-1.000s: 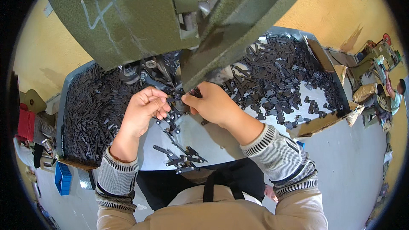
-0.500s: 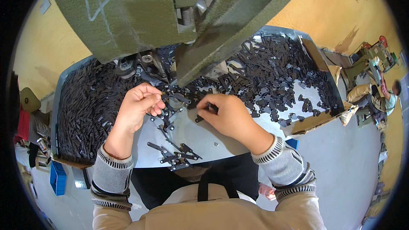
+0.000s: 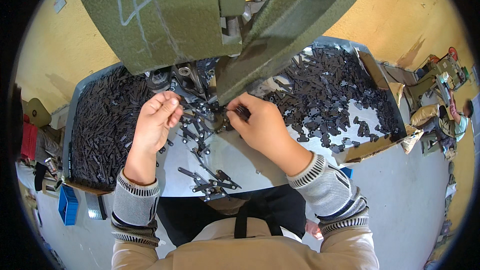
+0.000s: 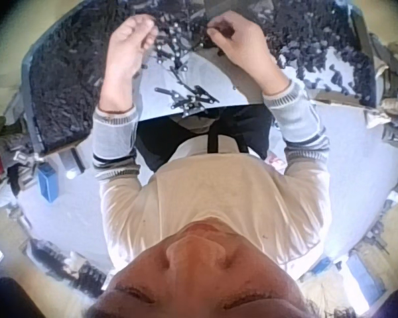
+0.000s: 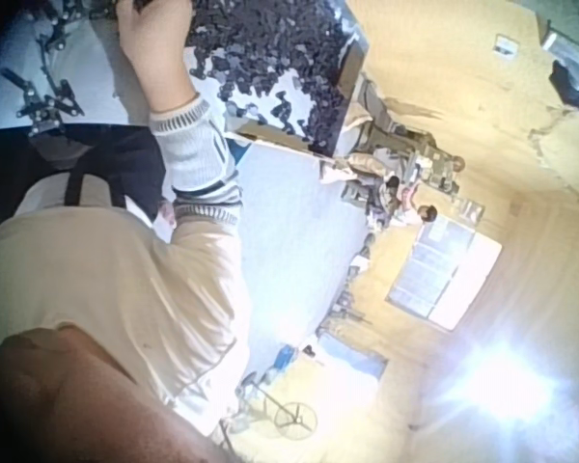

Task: The person repeatedly picks small black metal components from a bin and assembles them by hand into a larger metal fixture mounted on a machine. The person places each assembled unit onto the fixture and continues the cycle without using additional tools.

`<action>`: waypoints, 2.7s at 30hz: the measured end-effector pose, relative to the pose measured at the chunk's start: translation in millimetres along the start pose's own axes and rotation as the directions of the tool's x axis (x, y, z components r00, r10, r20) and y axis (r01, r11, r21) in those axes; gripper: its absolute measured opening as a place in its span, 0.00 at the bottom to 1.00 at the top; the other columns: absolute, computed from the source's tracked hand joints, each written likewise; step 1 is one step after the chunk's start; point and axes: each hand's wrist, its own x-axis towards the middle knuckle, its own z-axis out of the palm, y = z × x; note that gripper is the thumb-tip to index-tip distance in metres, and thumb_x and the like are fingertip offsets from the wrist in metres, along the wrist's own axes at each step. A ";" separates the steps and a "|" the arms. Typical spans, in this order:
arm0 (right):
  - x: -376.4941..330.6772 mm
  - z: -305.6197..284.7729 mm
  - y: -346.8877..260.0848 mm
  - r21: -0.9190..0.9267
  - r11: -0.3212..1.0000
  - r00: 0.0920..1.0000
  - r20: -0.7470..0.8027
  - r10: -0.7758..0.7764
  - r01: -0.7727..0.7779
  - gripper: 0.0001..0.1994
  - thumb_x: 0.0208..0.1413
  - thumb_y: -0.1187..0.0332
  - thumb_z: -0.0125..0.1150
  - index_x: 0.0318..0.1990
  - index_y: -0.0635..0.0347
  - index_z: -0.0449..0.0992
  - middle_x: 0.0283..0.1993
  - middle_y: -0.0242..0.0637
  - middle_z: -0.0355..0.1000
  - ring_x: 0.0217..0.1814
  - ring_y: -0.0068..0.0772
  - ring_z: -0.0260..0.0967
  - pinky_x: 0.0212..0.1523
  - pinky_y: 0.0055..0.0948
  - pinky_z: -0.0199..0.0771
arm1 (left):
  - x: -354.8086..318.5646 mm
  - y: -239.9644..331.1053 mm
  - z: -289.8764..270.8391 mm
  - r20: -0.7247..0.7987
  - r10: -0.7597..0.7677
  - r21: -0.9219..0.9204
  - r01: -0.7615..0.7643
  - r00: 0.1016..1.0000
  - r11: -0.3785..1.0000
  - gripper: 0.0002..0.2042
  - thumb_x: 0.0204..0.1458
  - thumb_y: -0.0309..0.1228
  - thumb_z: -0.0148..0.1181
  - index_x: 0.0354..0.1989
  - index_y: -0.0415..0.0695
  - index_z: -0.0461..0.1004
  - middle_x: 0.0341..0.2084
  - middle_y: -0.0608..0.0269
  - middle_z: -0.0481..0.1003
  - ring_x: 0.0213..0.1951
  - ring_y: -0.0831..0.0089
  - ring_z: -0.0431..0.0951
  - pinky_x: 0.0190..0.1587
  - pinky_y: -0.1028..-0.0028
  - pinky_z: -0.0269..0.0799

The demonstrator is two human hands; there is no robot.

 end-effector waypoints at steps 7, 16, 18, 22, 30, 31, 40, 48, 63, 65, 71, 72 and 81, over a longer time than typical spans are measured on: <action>14.1 22.3 -3.2 -0.163 0.938 0.950 -0.010 -0.311 0.305 0.06 0.48 0.73 0.67 0.35 0.61 0.79 0.29 0.40 0.76 0.25 0.35 0.72 0.26 0.24 0.70 | -2.9 3.0 -6.2 -0.083 0.172 -0.010 -0.173 0.982 0.985 0.04 0.54 0.22 0.51 0.35 0.40 0.72 0.23 0.71 0.68 0.24 0.85 0.65 0.25 0.86 0.58; 8.7 18.6 5.4 0.313 0.940 0.991 0.052 0.121 -0.132 0.09 0.51 0.72 0.63 0.39 0.64 0.76 0.29 0.33 0.73 0.27 0.28 0.69 0.29 0.28 0.70 | -2.8 0.6 1.5 -0.077 0.111 0.151 -0.098 0.991 0.984 0.04 0.52 0.21 0.52 0.34 0.39 0.73 0.22 0.70 0.70 0.24 0.84 0.66 0.26 0.84 0.60; 8.7 10.1 7.8 0.558 0.750 0.935 0.232 0.269 -0.354 0.09 0.55 0.73 0.54 0.43 0.66 0.73 0.32 0.34 0.71 0.23 0.21 0.59 0.25 0.22 0.62 | -3.0 0.7 1.2 -0.086 0.079 0.182 -0.062 0.993 0.981 0.04 0.52 0.22 0.53 0.34 0.39 0.73 0.23 0.70 0.69 0.24 0.84 0.67 0.26 0.85 0.59; 7.6 -5.6 13.6 0.734 0.312 0.787 0.486 0.380 -0.603 0.15 0.56 0.75 0.41 0.47 0.71 0.70 0.34 0.39 0.69 0.22 0.19 0.52 0.22 0.18 0.52 | 0.0 -1.8 -3.4 -0.068 0.043 0.231 -0.026 0.997 0.973 0.05 0.52 0.22 0.53 0.35 0.38 0.73 0.23 0.69 0.70 0.25 0.84 0.67 0.26 0.84 0.60; 6.1 -6.3 14.9 0.707 0.292 0.761 0.554 0.337 -0.644 0.06 0.65 0.70 0.45 0.42 0.63 0.66 0.41 0.44 0.74 0.27 0.20 0.63 0.21 0.14 0.58 | -9.2 10.5 -29.2 -0.024 0.181 0.618 -0.128 0.983 0.776 0.09 0.49 0.22 0.60 0.40 0.38 0.74 0.27 0.68 0.72 0.28 0.80 0.71 0.33 0.79 0.68; 5.9 -6.1 14.5 0.698 0.305 0.760 0.564 0.324 -0.648 0.06 0.65 0.70 0.46 0.42 0.63 0.66 0.41 0.44 0.74 0.28 0.20 0.65 0.20 0.13 0.58 | -15.7 16.7 -35.5 0.075 0.199 0.742 -0.188 0.977 0.644 0.08 0.48 0.21 0.61 0.38 0.40 0.75 0.26 0.66 0.72 0.28 0.78 0.71 0.33 0.78 0.68; 3.2 -4.8 18.5 0.737 0.262 0.782 0.580 0.227 -0.623 0.07 0.62 0.67 0.55 0.34 0.59 0.69 0.31 0.40 0.74 0.20 0.18 0.65 0.13 0.12 0.53 | -45.3 10.7 -45.7 0.444 0.180 0.868 -0.471 0.878 0.157 0.06 0.43 0.23 0.63 0.31 0.45 0.77 0.34 0.62 0.73 0.39 0.60 0.71 0.46 0.66 0.67; 1.4 -5.3 22.7 0.855 0.204 0.876 0.445 0.186 -0.477 0.06 0.58 0.71 0.59 0.30 0.58 0.70 0.20 0.21 0.57 0.17 0.10 0.47 0.16 0.15 0.44 | -59.0 0.2 -25.8 0.036 0.282 0.814 -0.192 0.959 0.548 0.03 0.53 0.25 0.58 0.34 0.41 0.73 0.29 0.59 0.74 0.30 0.72 0.74 0.34 0.76 0.70; 2.6 7.9 6.8 0.788 0.455 0.873 0.203 0.444 -0.415 0.03 0.54 0.76 0.56 0.35 0.64 0.75 0.26 0.39 0.74 0.16 0.18 0.57 0.14 0.16 0.48 | -8.4 -7.0 28.2 0.072 -0.079 0.225 0.061 0.994 0.972 0.10 0.57 0.30 0.58 0.40 0.36 0.76 0.25 0.64 0.76 0.25 0.82 0.70 0.29 0.82 0.66; 1.0 7.9 2.5 0.773 0.453 0.852 0.206 0.482 -0.443 0.03 0.55 0.75 0.57 0.35 0.63 0.75 0.28 0.40 0.74 0.16 0.16 0.55 0.14 0.16 0.47 | -5.8 -8.1 28.7 0.094 -0.106 0.187 0.087 0.990 0.979 0.10 0.56 0.30 0.58 0.40 0.34 0.76 0.24 0.64 0.76 0.24 0.82 0.69 0.29 0.82 0.66; 0.9 13.0 -5.2 0.709 0.527 0.855 0.213 0.474 -0.469 0.03 0.56 0.74 0.57 0.35 0.63 0.74 0.28 0.39 0.75 0.16 0.14 0.54 0.15 0.15 0.49 | -0.3 -6.6 29.4 0.043 -0.204 0.338 0.178 0.978 0.924 0.09 0.55 0.26 0.57 0.40 0.34 0.76 0.23 0.63 0.76 0.23 0.83 0.73 0.24 0.83 0.67; 1.0 15.2 -5.8 0.685 0.547 0.850 0.211 0.483 -0.481 0.02 0.56 0.74 0.57 0.34 0.62 0.73 0.29 0.38 0.75 0.16 0.14 0.54 0.16 0.15 0.51 | -1.0 -7.1 29.9 0.026 -0.200 0.376 0.176 0.979 0.910 0.08 0.54 0.26 0.57 0.39 0.34 0.76 0.23 0.63 0.76 0.24 0.82 0.73 0.24 0.83 0.66; 3.0 28.5 3.8 0.382 0.851 0.933 0.132 0.335 -0.360 0.07 0.57 0.73 0.57 0.28 0.65 0.73 0.23 0.35 0.73 0.21 0.20 0.67 0.22 0.21 0.63 | -6.0 -10.7 8.1 0.063 -0.215 0.244 0.194 0.975 0.950 0.06 0.54 0.24 0.58 0.36 0.35 0.75 0.25 0.62 0.77 0.25 0.81 0.74 0.23 0.83 0.65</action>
